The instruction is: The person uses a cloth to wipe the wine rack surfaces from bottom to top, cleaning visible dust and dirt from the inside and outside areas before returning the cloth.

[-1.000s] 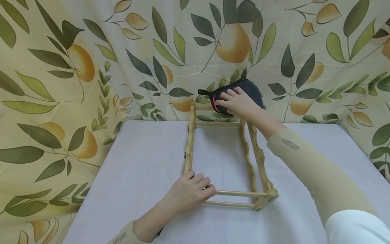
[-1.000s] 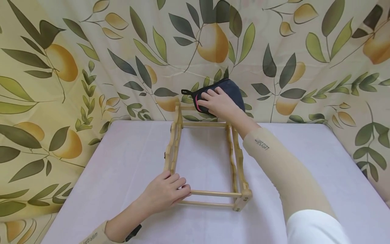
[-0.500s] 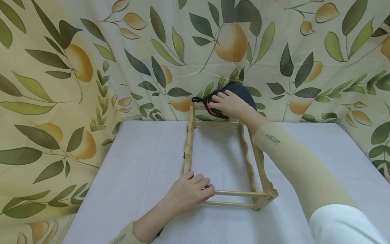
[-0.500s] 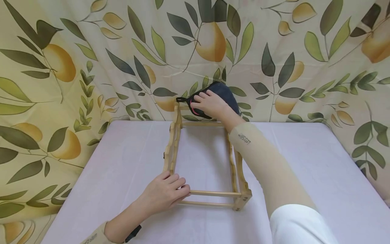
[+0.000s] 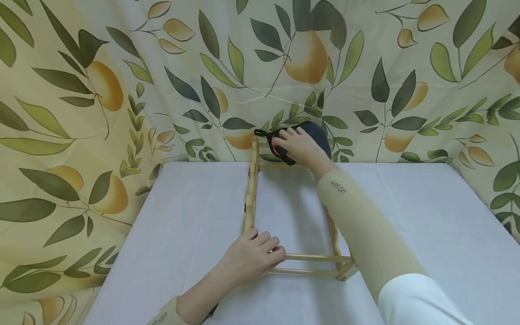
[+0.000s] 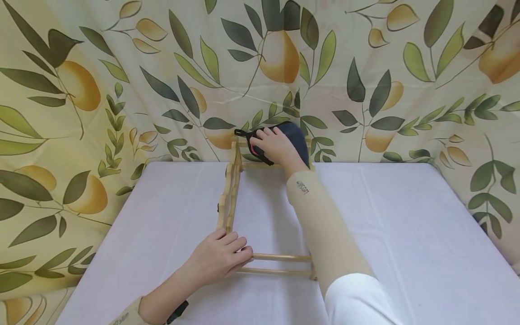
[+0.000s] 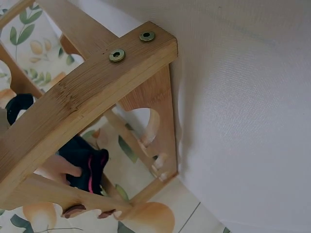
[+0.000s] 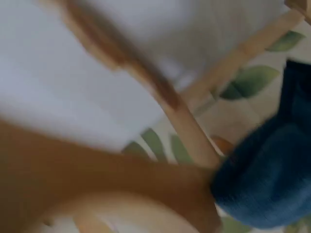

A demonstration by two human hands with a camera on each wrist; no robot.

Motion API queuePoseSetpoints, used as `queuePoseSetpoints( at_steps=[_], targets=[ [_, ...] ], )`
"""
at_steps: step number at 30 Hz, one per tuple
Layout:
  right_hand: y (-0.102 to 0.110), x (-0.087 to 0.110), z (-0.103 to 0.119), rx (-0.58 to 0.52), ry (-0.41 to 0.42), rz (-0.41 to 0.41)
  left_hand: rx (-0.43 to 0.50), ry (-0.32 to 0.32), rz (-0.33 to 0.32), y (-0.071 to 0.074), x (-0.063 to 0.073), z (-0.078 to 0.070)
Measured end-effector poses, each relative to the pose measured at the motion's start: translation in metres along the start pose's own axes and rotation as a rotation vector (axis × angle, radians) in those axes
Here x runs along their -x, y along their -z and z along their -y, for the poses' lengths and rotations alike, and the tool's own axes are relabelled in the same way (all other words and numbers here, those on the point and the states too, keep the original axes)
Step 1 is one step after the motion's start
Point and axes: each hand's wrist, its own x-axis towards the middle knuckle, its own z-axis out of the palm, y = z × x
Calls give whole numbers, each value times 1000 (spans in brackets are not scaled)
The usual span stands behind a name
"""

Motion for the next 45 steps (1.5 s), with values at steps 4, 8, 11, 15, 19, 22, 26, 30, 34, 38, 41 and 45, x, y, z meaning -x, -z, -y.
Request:
queuePoseSetpoints(
  at_steps=[4,8,11,15,19,22,26,30,34,38,41,45],
  targets=[
    [-17,3,3,-18,-52,-80,0,0,-5,-1,0,0],
    [-27,4,7,-43,-138,-66,2,6,-7,-1,0,-1],
    [-32,7,7,-73,-239,-36,9,15,-8,-1,-1,-2],
    [-40,10,5,-114,-327,-19,2,15,-5,-1,-1,-1],
    [-46,12,6,-109,-372,2,11,10,11,1,0,0],
    [-49,11,6,-96,-393,7,19,6,14,1,0,1],
    [-56,8,6,-86,-413,15,13,-2,3,1,2,1],
    [-63,8,8,-86,-453,13,12,-10,-3,0,2,2],
    [-66,8,9,-90,-477,1,7,-13,-17,0,2,1],
    [-66,6,9,-95,-477,-2,10,-3,-29,-2,1,0],
    [-64,3,9,-73,-449,3,22,12,-28,-2,1,0],
    [-60,-1,9,-50,-418,30,34,34,-28,-2,1,-2]
  ],
)
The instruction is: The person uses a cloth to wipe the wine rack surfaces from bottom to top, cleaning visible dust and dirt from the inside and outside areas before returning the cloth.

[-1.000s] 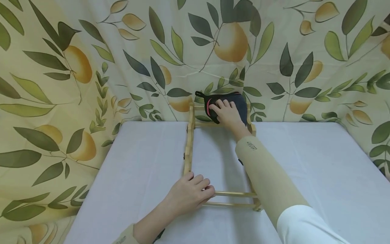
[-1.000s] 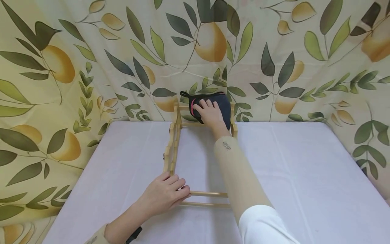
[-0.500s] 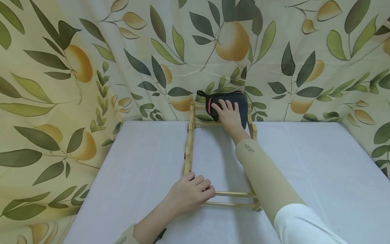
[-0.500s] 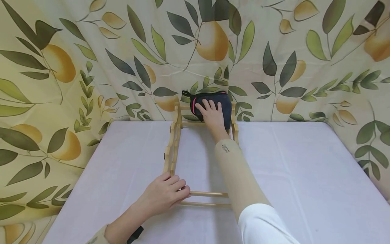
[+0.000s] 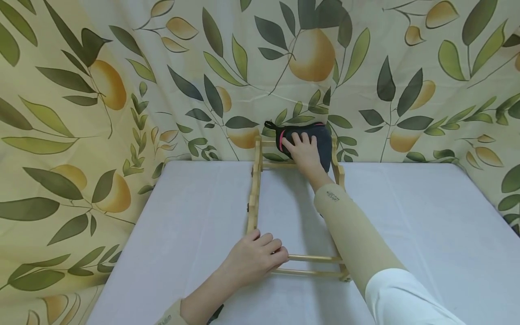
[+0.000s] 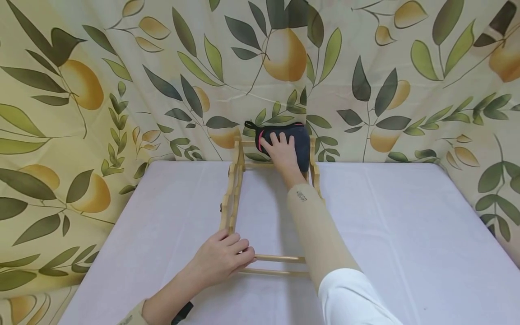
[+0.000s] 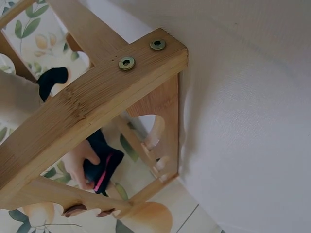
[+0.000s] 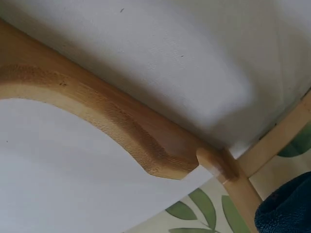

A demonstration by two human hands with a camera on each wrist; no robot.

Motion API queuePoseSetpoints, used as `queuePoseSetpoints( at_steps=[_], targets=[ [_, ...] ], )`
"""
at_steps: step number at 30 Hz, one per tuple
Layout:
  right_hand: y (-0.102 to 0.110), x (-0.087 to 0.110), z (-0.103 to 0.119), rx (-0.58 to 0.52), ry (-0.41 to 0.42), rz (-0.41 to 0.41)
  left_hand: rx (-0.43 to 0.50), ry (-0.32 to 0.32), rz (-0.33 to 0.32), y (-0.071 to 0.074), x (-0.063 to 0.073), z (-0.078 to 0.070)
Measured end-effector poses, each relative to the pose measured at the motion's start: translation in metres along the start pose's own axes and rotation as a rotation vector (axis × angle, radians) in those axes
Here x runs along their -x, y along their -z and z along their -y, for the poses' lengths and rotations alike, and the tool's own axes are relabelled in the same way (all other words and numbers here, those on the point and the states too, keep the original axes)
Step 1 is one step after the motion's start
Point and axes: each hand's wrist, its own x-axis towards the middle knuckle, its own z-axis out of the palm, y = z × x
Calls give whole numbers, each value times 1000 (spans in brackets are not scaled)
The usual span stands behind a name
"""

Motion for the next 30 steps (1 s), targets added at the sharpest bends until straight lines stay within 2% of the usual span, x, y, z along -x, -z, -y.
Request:
queuePoseSetpoints(
  at_steps=[4,7,10,15,17,19,21,24,27,30],
  targets=[
    [2,0,0,3,7,11,3,9,-4,0,1,0],
    [0,1,0,-14,10,-26,-1,8,-2,-1,1,0],
    [-5,3,-2,-52,-2,-116,7,10,3,0,1,0],
    [-13,6,-4,-153,-23,-333,18,11,9,0,1,1],
    [-15,7,-5,-178,-12,-396,15,8,10,0,1,1],
    [-16,8,-4,-173,10,-424,8,1,11,0,1,1],
    [-17,9,-2,-128,54,-409,6,-2,16,0,0,1],
    [-18,9,3,-55,136,-332,1,-2,18,1,0,1],
    [-20,7,11,-11,198,-191,3,7,18,2,0,1],
    [-26,8,17,-23,233,-52,7,12,27,3,-1,1]
  ],
)
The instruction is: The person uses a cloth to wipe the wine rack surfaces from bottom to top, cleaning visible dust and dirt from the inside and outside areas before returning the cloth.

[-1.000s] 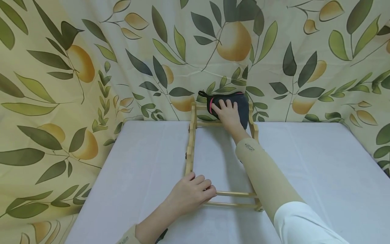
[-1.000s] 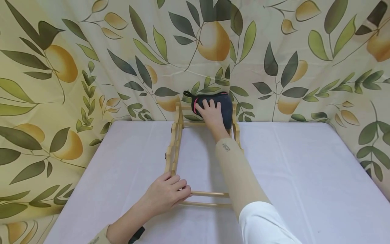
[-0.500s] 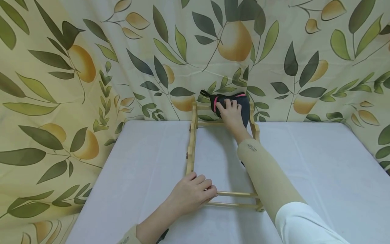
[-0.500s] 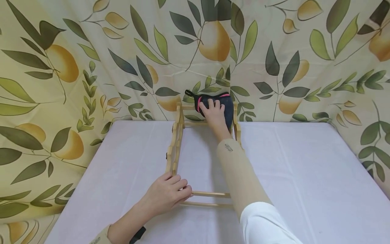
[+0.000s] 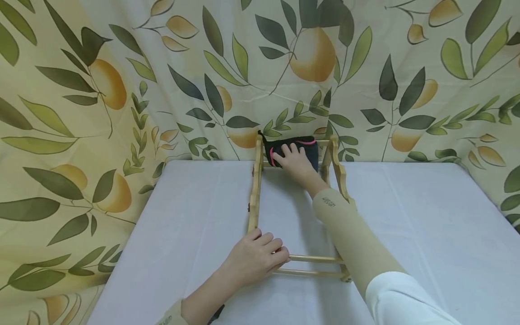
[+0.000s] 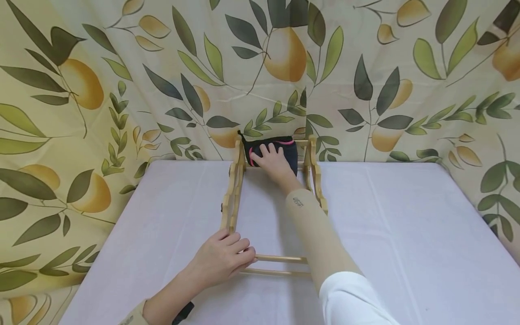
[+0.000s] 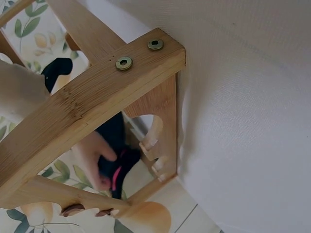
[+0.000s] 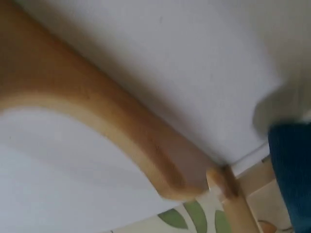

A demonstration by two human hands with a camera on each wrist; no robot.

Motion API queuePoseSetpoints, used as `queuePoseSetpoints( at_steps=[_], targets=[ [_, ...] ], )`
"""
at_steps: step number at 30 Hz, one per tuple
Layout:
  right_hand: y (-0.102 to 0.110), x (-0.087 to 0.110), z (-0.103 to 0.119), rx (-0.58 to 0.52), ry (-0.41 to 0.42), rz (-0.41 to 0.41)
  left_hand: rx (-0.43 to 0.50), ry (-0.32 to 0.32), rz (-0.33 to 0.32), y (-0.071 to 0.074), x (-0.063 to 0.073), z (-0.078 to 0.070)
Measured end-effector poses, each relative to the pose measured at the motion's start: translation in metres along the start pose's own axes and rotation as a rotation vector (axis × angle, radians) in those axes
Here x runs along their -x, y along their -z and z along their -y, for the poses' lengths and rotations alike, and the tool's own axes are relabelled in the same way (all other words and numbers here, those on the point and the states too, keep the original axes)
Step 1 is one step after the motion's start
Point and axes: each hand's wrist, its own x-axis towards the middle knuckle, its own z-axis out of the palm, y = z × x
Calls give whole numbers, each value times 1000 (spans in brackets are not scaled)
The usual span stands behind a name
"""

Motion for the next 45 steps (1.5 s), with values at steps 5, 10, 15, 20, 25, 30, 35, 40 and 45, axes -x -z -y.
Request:
queuePoseSetpoints(
  at_steps=[5,10,15,20,25,30,35,40,45],
  targets=[
    [-13,11,-3,-28,-45,73,-3,-12,2,-1,-2,-2],
    [-9,19,-8,35,-6,-180,-1,-6,6,0,-2,-3],
    [-6,18,-9,104,36,-491,-2,3,8,1,-2,-2],
    [-1,2,-8,146,49,-793,-12,0,-1,1,0,-1],
    [9,-11,-4,150,37,-875,5,17,0,1,1,0],
    [11,-6,-1,48,-15,-598,5,19,-2,0,1,1],
    [4,2,0,-35,-116,-261,-8,3,-15,0,1,2],
    [-2,4,-2,2,-76,-231,3,10,-4,1,-1,1],
    [-3,3,0,58,102,-203,4,11,9,0,-1,0]
  ],
)
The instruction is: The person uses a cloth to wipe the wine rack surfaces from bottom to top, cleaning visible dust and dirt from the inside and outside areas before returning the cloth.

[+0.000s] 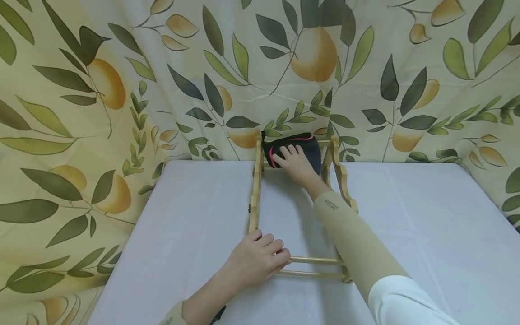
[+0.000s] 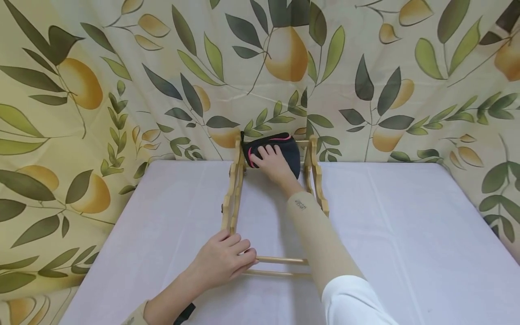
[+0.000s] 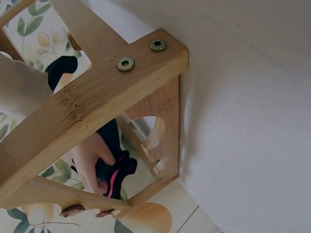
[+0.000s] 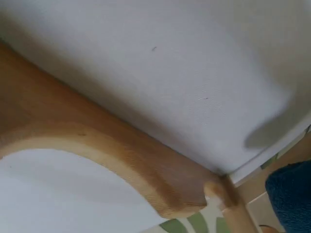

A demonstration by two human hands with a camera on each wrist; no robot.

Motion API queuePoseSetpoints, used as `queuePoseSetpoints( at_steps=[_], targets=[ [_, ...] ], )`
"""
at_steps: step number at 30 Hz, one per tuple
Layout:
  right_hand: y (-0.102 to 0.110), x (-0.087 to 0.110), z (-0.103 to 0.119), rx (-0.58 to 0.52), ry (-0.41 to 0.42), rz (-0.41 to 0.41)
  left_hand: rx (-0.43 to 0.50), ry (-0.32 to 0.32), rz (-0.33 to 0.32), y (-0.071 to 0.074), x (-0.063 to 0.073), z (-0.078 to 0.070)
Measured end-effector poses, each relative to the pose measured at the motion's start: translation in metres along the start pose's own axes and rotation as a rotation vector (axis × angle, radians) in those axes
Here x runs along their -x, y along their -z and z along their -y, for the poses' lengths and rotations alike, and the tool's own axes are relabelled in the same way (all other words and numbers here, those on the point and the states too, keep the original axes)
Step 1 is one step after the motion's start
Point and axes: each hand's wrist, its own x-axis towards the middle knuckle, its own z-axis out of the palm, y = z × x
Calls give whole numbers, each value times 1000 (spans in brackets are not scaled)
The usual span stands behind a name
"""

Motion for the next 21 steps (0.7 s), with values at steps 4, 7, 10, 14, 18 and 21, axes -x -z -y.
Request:
queuePoseSetpoints(
  at_steps=[4,7,10,14,18,21],
  targets=[
    [2,-4,4,-3,60,46,-9,-7,-2,0,1,1],
    [2,-2,2,-15,-30,111,-9,-9,-9,-1,1,1],
    [-1,6,-3,-3,-169,155,-14,-13,-13,-1,1,1],
    [-4,16,-10,2,-249,105,1,-5,8,0,-1,0],
    [4,8,-6,-3,-131,62,11,6,21,0,-2,-1],
    [11,-5,3,-9,-17,68,15,10,18,0,-2,0]
  ],
)
